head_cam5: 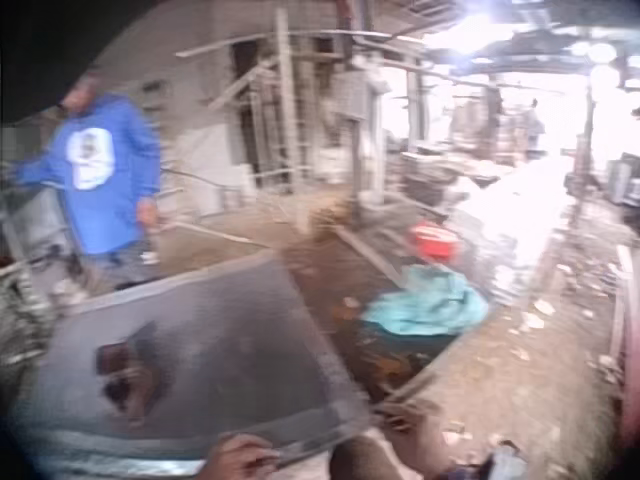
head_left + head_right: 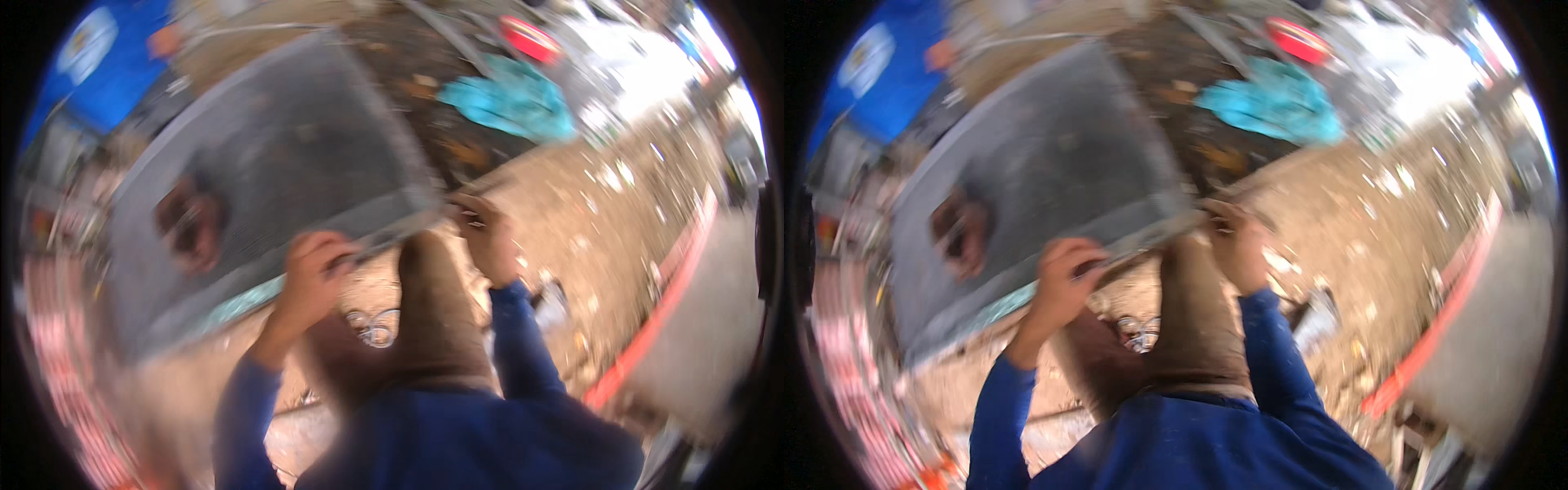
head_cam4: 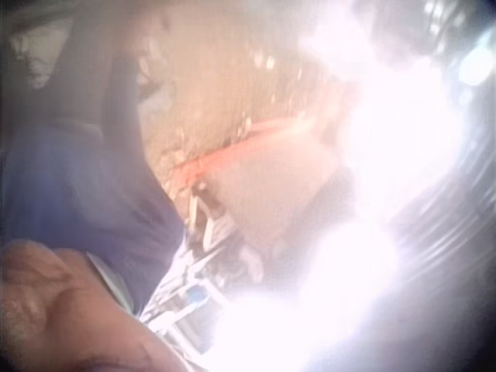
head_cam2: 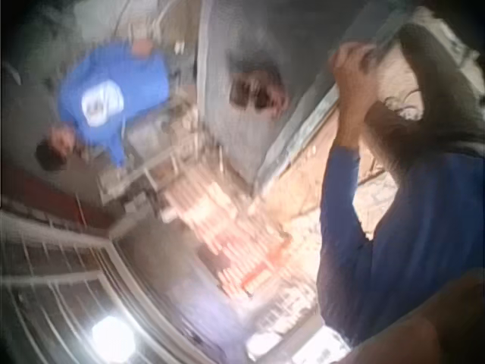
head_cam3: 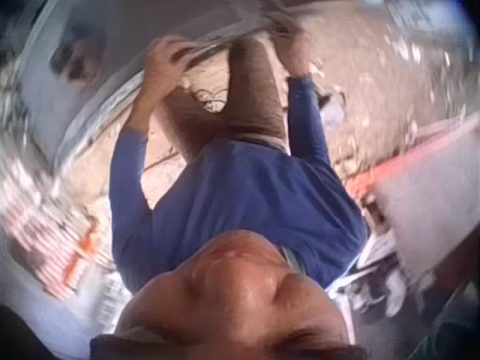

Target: The person uses a hammer to secure a metal frame onto a mesh screen. They repeatedly strike the frame along the edges to fasten it, while another person assists by holding the screen steady.

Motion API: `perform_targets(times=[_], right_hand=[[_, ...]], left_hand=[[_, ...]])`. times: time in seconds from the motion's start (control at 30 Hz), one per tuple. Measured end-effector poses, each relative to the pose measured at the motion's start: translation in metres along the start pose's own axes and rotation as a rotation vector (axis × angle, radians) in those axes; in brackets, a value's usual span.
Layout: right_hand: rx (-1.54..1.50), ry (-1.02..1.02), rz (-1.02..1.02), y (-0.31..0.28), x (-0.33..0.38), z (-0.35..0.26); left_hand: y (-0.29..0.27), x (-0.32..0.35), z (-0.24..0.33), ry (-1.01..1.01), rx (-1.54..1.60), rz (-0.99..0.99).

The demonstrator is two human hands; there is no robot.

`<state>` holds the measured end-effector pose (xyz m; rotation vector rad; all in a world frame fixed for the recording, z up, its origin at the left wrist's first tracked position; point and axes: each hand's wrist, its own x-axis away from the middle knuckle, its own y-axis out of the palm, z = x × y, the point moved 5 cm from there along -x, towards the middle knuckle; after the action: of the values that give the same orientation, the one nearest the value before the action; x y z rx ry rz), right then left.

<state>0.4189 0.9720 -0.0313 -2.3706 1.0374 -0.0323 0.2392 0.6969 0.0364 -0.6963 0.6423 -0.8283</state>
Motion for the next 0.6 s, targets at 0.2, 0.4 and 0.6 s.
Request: perform_targets(times=[0.2, 0.4, 0.6], right_hand=[[-0.391, 0.095, 0.113, -0.040, 0.004, 0.081], [-0.134, 0.122, 0.138, -0.070, 0.017, 0.099], [-0.252, 0.035, 0.166, -0.084, 0.022, 0.081]], left_hand=[[-0.024, 0.026, 0.059, 0.142, -0.171, 0.236], [-0.230, 0.230, -0.170, -0.422, -0.204, 1.159], [-0.389, 0.386, -0.347, -0.881, -0.611, 1.236]])
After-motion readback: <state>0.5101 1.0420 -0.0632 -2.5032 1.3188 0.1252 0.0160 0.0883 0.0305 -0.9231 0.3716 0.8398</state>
